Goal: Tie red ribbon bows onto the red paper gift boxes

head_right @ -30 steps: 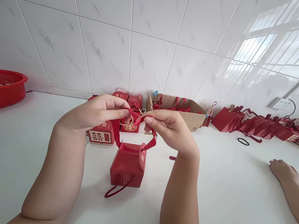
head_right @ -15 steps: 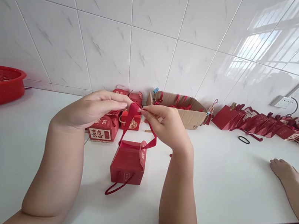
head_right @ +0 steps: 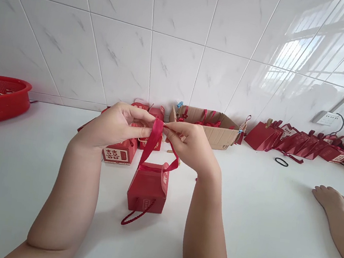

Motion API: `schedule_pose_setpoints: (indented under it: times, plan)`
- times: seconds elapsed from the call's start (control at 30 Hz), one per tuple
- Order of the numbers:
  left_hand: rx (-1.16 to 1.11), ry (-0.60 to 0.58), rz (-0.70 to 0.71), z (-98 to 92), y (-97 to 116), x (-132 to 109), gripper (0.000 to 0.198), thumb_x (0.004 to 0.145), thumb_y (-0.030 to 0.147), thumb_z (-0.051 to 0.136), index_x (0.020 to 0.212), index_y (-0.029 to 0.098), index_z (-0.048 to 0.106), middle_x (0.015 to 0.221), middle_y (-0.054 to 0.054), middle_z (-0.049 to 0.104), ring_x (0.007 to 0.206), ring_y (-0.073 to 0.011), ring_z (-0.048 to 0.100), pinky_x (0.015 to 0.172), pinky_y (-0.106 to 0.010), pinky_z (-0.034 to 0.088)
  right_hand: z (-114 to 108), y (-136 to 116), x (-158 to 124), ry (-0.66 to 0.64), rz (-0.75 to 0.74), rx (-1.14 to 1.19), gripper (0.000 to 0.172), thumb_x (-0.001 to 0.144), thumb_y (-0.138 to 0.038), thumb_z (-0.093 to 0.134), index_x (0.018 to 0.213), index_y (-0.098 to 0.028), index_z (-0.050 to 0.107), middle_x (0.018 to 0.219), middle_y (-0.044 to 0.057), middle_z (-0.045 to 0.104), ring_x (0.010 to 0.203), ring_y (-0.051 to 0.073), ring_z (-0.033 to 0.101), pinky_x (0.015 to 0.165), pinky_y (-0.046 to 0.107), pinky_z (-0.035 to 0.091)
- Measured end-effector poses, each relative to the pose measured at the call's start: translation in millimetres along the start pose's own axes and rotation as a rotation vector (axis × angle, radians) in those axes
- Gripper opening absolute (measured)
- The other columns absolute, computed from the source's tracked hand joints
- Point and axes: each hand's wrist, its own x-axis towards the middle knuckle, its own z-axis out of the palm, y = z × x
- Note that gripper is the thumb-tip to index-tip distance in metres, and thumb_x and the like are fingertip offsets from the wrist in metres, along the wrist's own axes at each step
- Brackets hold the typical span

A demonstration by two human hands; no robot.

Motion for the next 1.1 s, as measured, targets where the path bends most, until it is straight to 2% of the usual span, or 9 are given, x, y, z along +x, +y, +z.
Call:
schedule_pose_setpoints:
  times: [0.23,0.37,0.53,0.57,0.63,0.73,0.83,1.0,1.1]
  plan:
    - [0.039,0.053,0.055,6.5,-1.1,1.4,0.018,0.076,0.024,0.064,0.090,0.022,0.075,0.078,0.000,0.073,0.074,-0.0161,0.068,0.067,-0.025,0.056,0.2,-0.5,0.5,-0.017,0.004,-0.003,0.037,0.088,-0.041,0.052,0.062,-0.016,0.061,0.063,0.002,0.053,0.061,0.012,0.046,0.052,0.025,0.031]
    - [0.117,0.165,0.089,11.6,1.3,1.2,0.012,0.075,0.021,0.063,0.078,0.020,0.074,0.072,0.000,0.071,0.067,-0.0140,0.065,0.061,-0.023,0.053,0.5,-0.7,1.6,0.027,0.019,0.035,0.036,0.087,-0.040,0.054,0.061,-0.016,0.058,0.062,0.000,0.046,0.060,0.011,0.040,0.051,0.025,0.030]
    - [0.186,0.267,0.136,19.3,4.4,2.4,0.011,0.076,0.021,0.060,0.077,0.017,0.070,0.074,-0.001,0.070,0.068,-0.0138,0.064,0.059,-0.022,0.052,2.4,-5.6,1.8,0.090,0.201,0.190,0.037,0.085,-0.044,0.056,0.061,-0.016,0.059,0.054,-0.004,0.036,0.050,0.007,0.029,0.047,0.024,0.022]
    - [0.192,0.260,0.128,19.6,4.1,2.7,0.012,0.077,0.022,0.059,0.078,0.017,0.070,0.076,-0.002,0.070,0.070,-0.0140,0.064,0.060,-0.022,0.052,4.3,-6.0,1.6,0.103,0.246,0.228,0.037,0.084,-0.045,0.056,0.062,-0.016,0.061,0.052,-0.004,0.036,0.049,0.007,0.029,0.047,0.024,0.022]
    - [0.205,0.249,0.102,18.0,2.6,2.7,0.013,0.077,0.023,0.058,0.080,0.017,0.069,0.082,-0.003,0.070,0.073,-0.0147,0.064,0.063,-0.023,0.052,10.4,-5.1,0.4,0.161,0.291,0.317,0.034,0.083,-0.046,0.057,0.069,-0.017,0.067,0.056,-0.002,0.047,0.052,0.009,0.040,0.049,0.024,0.029]
    - [0.225,0.244,0.060,10.9,-0.8,-0.5,0.012,0.077,0.023,0.057,0.082,0.017,0.066,0.086,-0.004,0.069,0.079,-0.0159,0.063,0.068,-0.025,0.052,22.5,0.0,-6.3,0.314,0.283,0.443,0.030,0.082,-0.046,0.058,0.086,-0.020,0.073,0.086,0.004,0.067,0.083,0.016,0.059,0.068,0.026,0.043]
    - [0.239,0.246,-0.013,0.0,-3.5,-10.3,0.014,0.077,0.030,0.060,0.080,0.017,0.065,0.081,-0.004,0.068,0.075,-0.0167,0.063,0.068,-0.027,0.051,31.1,6.0,-22.1,0.438,0.337,0.489,0.033,0.082,-0.047,0.057,0.095,-0.022,0.073,0.103,0.004,0.069,0.103,0.020,0.058,0.083,0.030,0.043]
    - [0.229,0.257,-0.128,-25.2,-10.5,-41.4,0.025,0.073,0.042,0.065,0.080,0.018,0.064,0.080,-0.004,0.067,0.073,-0.0175,0.061,0.067,-0.028,0.048,28.5,21.1,-62.5,0.537,0.518,0.428,0.036,0.077,-0.052,0.059,0.088,-0.020,0.073,0.097,0.005,0.070,0.102,0.023,0.059,0.081,0.031,0.043]
    - [0.122,0.237,-0.220,-45.9,-25.4,-65.1,0.027,0.072,0.044,0.067,0.082,0.019,0.063,0.080,-0.002,0.065,0.075,-0.0167,0.060,0.066,-0.026,0.046,19.8,44.0,-93.0,0.583,0.627,0.391,0.037,0.073,-0.052,0.062,0.085,-0.018,0.072,0.091,0.007,0.069,0.096,0.023,0.060,0.074,0.030,0.044]
